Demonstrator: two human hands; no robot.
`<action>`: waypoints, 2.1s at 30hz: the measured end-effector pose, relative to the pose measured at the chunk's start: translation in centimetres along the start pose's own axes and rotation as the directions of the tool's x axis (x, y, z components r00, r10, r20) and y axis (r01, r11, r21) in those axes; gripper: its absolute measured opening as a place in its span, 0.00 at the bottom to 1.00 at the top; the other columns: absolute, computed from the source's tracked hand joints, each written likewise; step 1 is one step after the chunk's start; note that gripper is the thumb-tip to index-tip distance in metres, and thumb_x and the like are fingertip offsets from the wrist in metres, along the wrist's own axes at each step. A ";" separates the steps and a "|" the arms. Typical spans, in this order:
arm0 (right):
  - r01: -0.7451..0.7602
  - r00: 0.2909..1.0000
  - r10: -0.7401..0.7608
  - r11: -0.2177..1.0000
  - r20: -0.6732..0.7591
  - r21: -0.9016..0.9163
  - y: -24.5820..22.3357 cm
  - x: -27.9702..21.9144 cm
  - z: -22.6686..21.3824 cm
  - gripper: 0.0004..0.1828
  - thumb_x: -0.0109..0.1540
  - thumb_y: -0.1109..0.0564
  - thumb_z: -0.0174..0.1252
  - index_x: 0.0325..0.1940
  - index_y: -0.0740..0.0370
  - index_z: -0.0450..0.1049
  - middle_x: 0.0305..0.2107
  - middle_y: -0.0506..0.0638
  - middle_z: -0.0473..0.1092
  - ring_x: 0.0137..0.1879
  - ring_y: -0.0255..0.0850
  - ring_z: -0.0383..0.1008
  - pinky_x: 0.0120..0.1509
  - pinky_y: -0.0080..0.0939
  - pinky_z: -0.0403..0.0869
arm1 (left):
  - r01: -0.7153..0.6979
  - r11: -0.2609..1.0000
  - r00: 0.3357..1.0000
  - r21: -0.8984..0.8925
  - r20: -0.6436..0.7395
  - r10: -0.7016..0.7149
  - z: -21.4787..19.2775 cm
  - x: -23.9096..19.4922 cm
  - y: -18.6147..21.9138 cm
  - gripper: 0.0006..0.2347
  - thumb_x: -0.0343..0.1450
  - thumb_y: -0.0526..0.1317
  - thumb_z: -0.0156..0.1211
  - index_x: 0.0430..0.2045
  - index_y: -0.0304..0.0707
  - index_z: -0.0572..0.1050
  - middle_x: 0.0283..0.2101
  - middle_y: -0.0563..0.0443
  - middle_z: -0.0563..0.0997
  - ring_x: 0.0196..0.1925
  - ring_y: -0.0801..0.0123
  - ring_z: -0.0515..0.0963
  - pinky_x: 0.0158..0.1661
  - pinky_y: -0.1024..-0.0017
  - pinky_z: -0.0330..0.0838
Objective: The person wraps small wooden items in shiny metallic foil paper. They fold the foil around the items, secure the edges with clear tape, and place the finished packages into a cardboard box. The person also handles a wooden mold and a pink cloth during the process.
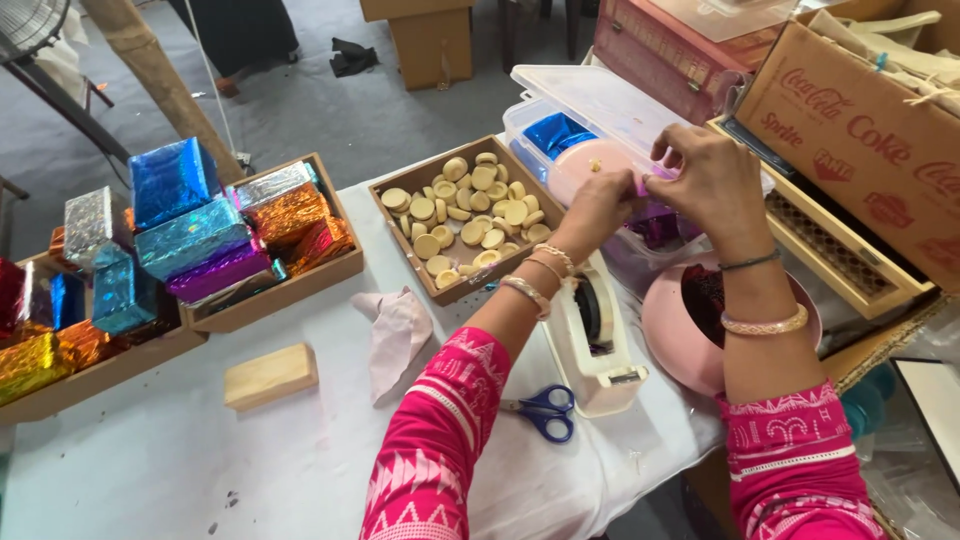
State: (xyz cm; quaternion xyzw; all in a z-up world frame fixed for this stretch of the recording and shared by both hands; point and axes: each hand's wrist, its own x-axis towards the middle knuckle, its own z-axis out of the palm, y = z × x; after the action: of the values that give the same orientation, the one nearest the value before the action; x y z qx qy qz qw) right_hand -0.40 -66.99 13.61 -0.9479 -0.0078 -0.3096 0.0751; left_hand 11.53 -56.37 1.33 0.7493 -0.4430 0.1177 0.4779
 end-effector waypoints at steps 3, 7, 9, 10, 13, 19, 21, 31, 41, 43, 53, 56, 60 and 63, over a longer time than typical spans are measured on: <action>-0.035 0.999 0.035 0.998 -0.005 0.050 -0.2 0.0 -0.2 0.11 0.56 0.54 0.71 0.40 0.56 0.80 0.34 0.48 0.78 0.39 0.40 0.80 0.42 0.42 0.77 | 0.148 0.973 0.989 -0.178 0.015 -0.148 -0.5 0.3 -1.2 0.05 0.67 0.30 0.64 0.32 0.31 0.74 0.28 0.45 0.81 0.31 0.64 0.83 0.36 0.64 0.79; -0.026 0.999 0.027 0.998 -0.033 0.055 -0.5 0.0 -0.8 0.12 0.55 0.54 0.71 0.40 0.58 0.79 0.32 0.50 0.78 0.39 0.42 0.80 0.42 0.43 0.77 | 0.201 0.902 0.978 -0.381 0.027 -0.206 -1.2 0.6 -2.8 0.06 0.69 0.31 0.66 0.30 0.31 0.73 0.25 0.50 0.81 0.29 0.75 0.80 0.30 0.72 0.76; -0.023 0.999 0.025 0.997 -0.034 0.071 -0.4 0.1 -0.8 0.11 0.56 0.56 0.70 0.39 0.59 0.79 0.32 0.50 0.77 0.38 0.42 0.79 0.43 0.42 0.77 | 0.121 0.965 0.983 -0.234 -0.105 -0.148 -1.5 0.4 -3.8 0.07 0.67 0.31 0.71 0.26 0.31 0.74 0.25 0.50 0.79 0.28 0.77 0.75 0.29 0.75 0.72; -0.025 0.999 0.027 0.997 -0.033 0.071 -0.3 0.1 -0.6 0.11 0.56 0.56 0.70 0.39 0.59 0.79 0.32 0.50 0.77 0.38 0.42 0.79 0.43 0.42 0.77 | 0.122 0.964 0.983 -0.234 -0.103 -0.150 -1.9 0.0 -3.7 0.07 0.67 0.31 0.71 0.26 0.31 0.74 0.25 0.50 0.79 0.28 0.77 0.75 0.29 0.75 0.72; -0.037 0.998 0.040 0.998 -0.048 0.048 -0.2 0.2 -0.5 0.11 0.54 0.57 0.69 0.39 0.58 0.79 0.32 0.50 0.77 0.38 0.42 0.79 0.42 0.43 0.77 | 0.146 0.880 0.969 -0.451 -0.115 -0.220 -3.8 -0.9 -2.8 0.10 0.65 0.25 0.68 0.32 0.29 0.72 0.30 0.51 0.75 0.31 0.77 0.72 0.31 0.77 0.70; -0.038 0.998 0.042 0.996 -0.044 0.086 -0.3 0.0 -0.3 0.11 0.54 0.57 0.69 0.39 0.58 0.79 0.32 0.50 0.77 0.39 0.41 0.79 0.43 0.43 0.77 | 0.287 0.763 0.921 -0.579 -0.053 -0.387 -7.1 -2.5 -2.9 0.06 0.73 0.27 0.58 0.40 0.34 0.79 0.35 0.56 0.81 0.36 0.78 0.78 0.35 0.80 0.76; -0.058 0.998 0.057 0.995 0.016 0.077 -0.2 0.0 0.0 0.10 0.54 0.56 0.68 0.39 0.56 0.80 0.32 0.49 0.77 0.37 0.41 0.79 0.42 0.42 0.77 | 0.271 0.796 0.931 -0.542 -0.061 -0.359 -8.3 -3.3 -3.0 0.04 0.77 0.28 0.56 0.41 0.32 0.78 0.36 0.52 0.79 0.36 0.74 0.74 0.36 0.78 0.71; -0.073 0.984 0.059 0.994 0.167 0.080 -0.7 0.0 -0.2 0.14 0.54 0.51 0.68 0.42 0.53 0.79 0.32 0.48 0.76 0.37 0.43 0.78 0.40 0.46 0.75 | 0.237 0.694 0.968 -0.679 0.223 -0.112 -16.5 -8.4 -1.4 0.06 0.75 0.27 0.56 0.44 0.30 0.74 0.41 0.55 0.74 0.44 0.76 0.73 0.47 0.77 0.71; 0.026 0.809 -0.067 0.997 0.584 0.077 3.3 -0.2 5.0 0.19 0.56 0.45 0.65 0.47 0.53 0.78 0.41 0.51 0.76 0.44 0.49 0.78 0.50 0.50 0.75 | 0.230 0.867 0.954 -0.441 -0.076 -0.291 -26.5 -16.1 2.6 0.03 0.77 0.32 0.55 0.42 0.34 0.72 0.37 0.58 0.75 0.39 0.81 0.71 0.41 0.81 0.68; 0.052 0.799 -0.083 0.996 0.596 0.070 3.8 0.0 5.7 0.19 0.56 0.45 0.64 0.48 0.54 0.77 0.42 0.51 0.77 0.45 0.49 0.78 0.51 0.51 0.75 | 0.279 0.853 0.930 -0.440 -0.098 -0.354 -27.7 -18.4 2.8 0.03 0.77 0.32 0.55 0.42 0.34 0.73 0.35 0.59 0.73 0.36 0.81 0.69 0.37 0.81 0.67; 0.159 0.736 -0.032 0.979 0.677 -0.126 -3.1 0.3 4.2 0.26 0.59 0.37 0.62 0.54 0.52 0.78 0.49 0.56 0.77 0.57 0.53 0.76 0.61 0.50 0.73 | 0.399 0.891 0.852 -0.214 -0.272 -0.447 -31.2 -28.9 2.8 0.02 0.74 0.30 0.56 0.38 0.31 0.73 0.33 0.56 0.78 0.35 0.81 0.74 0.37 0.79 0.71; 0.189 0.732 -0.211 0.976 0.647 0.105 -13.0 -1.1 0.0 0.26 0.60 0.39 0.61 0.57 0.53 0.75 0.53 0.54 0.75 0.58 0.50 0.75 0.61 0.50 0.74 | 0.422 0.885 0.816 -0.195 -0.344 -0.465 -31.7 -31.4 1.5 0.03 0.73 0.30 0.57 0.38 0.31 0.73 0.32 0.54 0.80 0.35 0.80 0.75 0.37 0.78 0.71; 0.215 0.621 -0.577 0.776 0.530 0.593 -24.2 -3.9 -0.9 0.31 0.59 0.42 0.64 0.61 0.57 0.69 0.55 0.53 0.72 0.58 0.47 0.74 0.57 0.44 0.77 | 0.334 0.896 0.826 -0.292 -0.367 -0.428 -32.7 -33.9 0.4 0.04 0.72 0.30 0.60 0.37 0.29 0.76 0.34 0.50 0.78 0.37 0.79 0.74 0.39 0.77 0.71; 0.284 0.579 -0.649 0.728 0.493 0.625 -30.4 -6.2 0.7 0.38 0.55 0.43 0.68 0.65 0.56 0.67 0.54 0.54 0.71 0.55 0.50 0.74 0.57 0.48 0.74 | 0.591 0.768 0.657 -0.248 -0.405 -0.636 -33.6 -34.6 0.8 0.04 0.73 0.34 0.60 0.37 0.32 0.78 0.32 0.50 0.84 0.33 0.76 0.79 0.34 0.75 0.73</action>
State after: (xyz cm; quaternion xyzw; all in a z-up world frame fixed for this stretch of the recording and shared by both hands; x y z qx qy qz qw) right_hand -6.89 -36.61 13.63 -0.9021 -0.3701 0.0664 0.2117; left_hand -0.84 -9.83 -1.63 0.7798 -0.0405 0.1050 0.6158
